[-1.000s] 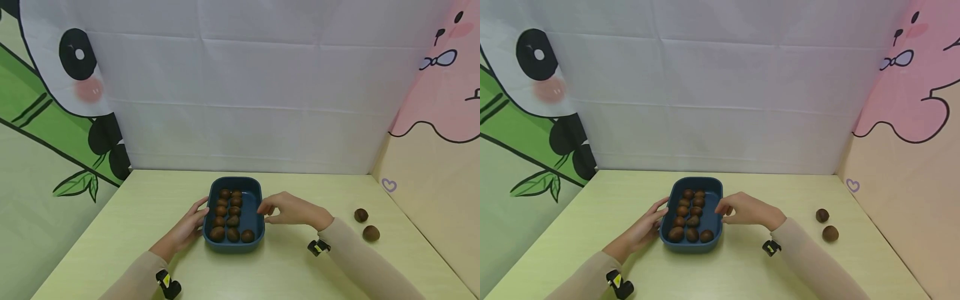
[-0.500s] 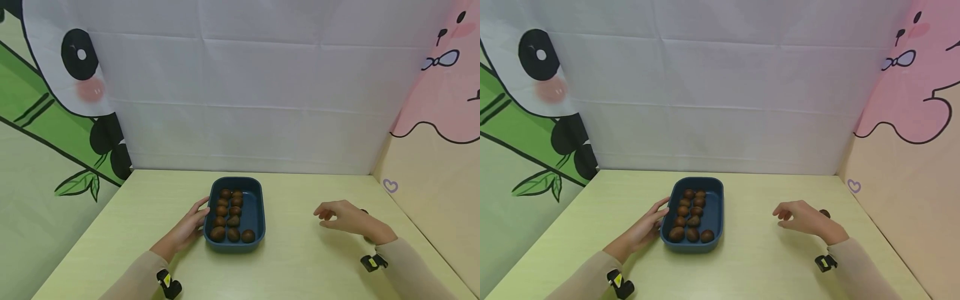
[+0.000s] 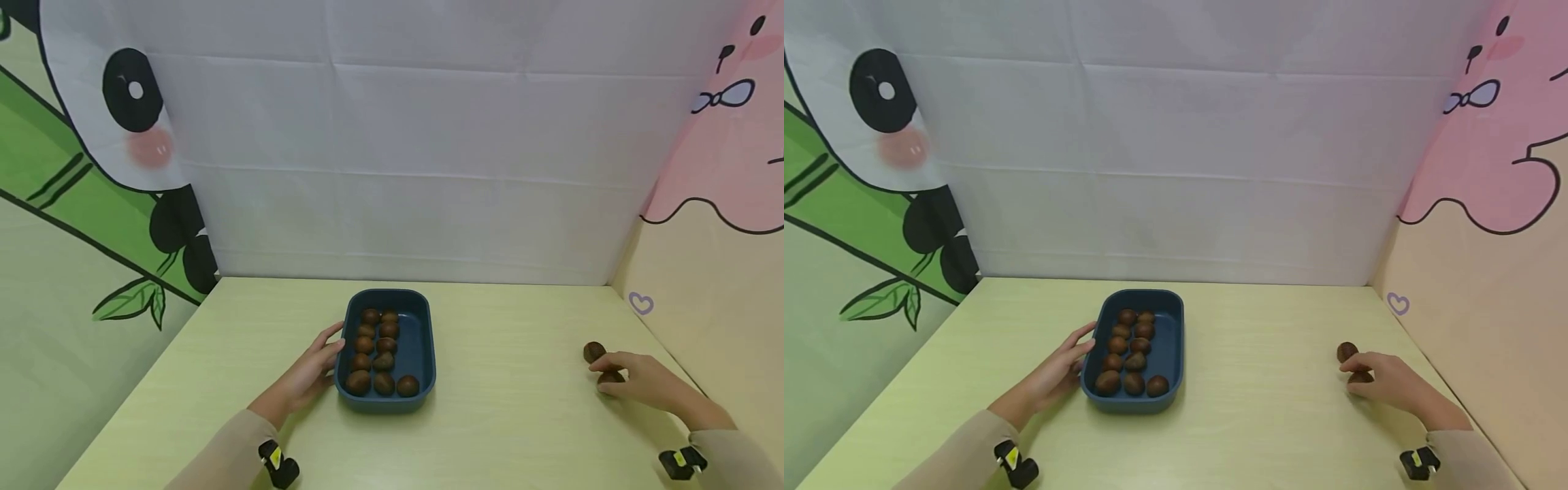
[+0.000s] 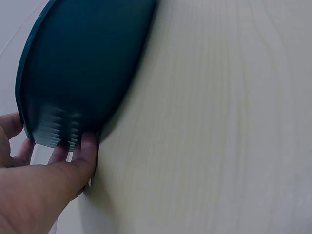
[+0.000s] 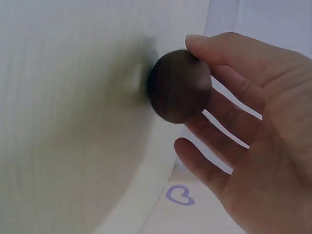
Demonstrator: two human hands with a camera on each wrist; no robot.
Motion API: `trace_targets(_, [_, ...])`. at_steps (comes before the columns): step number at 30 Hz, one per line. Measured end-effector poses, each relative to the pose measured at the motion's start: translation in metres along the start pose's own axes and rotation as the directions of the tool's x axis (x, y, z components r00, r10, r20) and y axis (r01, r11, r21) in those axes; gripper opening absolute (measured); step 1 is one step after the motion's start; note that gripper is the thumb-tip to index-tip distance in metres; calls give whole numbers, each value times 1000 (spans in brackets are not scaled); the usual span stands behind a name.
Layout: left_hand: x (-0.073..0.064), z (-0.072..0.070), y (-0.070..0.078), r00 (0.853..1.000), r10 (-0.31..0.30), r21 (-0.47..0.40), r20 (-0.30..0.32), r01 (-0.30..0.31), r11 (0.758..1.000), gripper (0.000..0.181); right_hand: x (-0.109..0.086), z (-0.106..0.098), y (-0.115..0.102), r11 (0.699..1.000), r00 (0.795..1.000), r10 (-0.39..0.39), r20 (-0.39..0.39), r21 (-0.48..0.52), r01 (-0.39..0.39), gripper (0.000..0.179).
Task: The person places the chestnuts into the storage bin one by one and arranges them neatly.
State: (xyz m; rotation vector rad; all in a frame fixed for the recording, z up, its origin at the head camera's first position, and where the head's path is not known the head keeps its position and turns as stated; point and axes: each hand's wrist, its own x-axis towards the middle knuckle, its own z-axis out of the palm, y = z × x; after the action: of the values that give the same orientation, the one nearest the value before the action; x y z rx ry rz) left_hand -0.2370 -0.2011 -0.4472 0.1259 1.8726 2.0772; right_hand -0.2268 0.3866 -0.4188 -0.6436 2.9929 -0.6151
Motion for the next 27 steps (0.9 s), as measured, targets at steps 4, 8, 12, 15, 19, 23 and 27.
trace_targets(4, [-1, 0, 0, 1000, -3, 5, -7, 3, 1000, 63, -8, -1, 9, 999, 999, 26, 42, 35, -27, 36])
trace_targets(8, [-1, 1, 1, 1000, 0, 9, -14, 0, 1000, 62, -11, 0, 13, 995, 997, 45, 62, 81, -50, 39])
trace_targets(12, [-1, 1, 1, 1000, 6, 13, -17, -6, 1000, 63, -12, 2, 13, 994, 997, 46, 55, 101, -52, 39])
trace_targets(15, [-1, 0, 0, 1000, 3, 8, -16, -3, 1000, 62, -10, 2, 11, 994, 998, 28, 63, 108, -35, 39])
trace_targets(19, [0, 0, -1, 1000, 1, 0, -16, -1, 1000, 62, -6, 2, 5, 993, 997, 11, 80, 117, -21, 40])
trace_targets(23, [1, 0, -2, 1000, 2, -6, -10, -2, 1000, 62, 1, 2, -5, 991, 997, -2, 83, 132, -10, 41])
trace_targets(27, [1, -1, -3, 1000, 1, -2, -6, -1, 1000, 63, 10, 2, -17, 991, 995, -58, 79, 125, 48, 40])
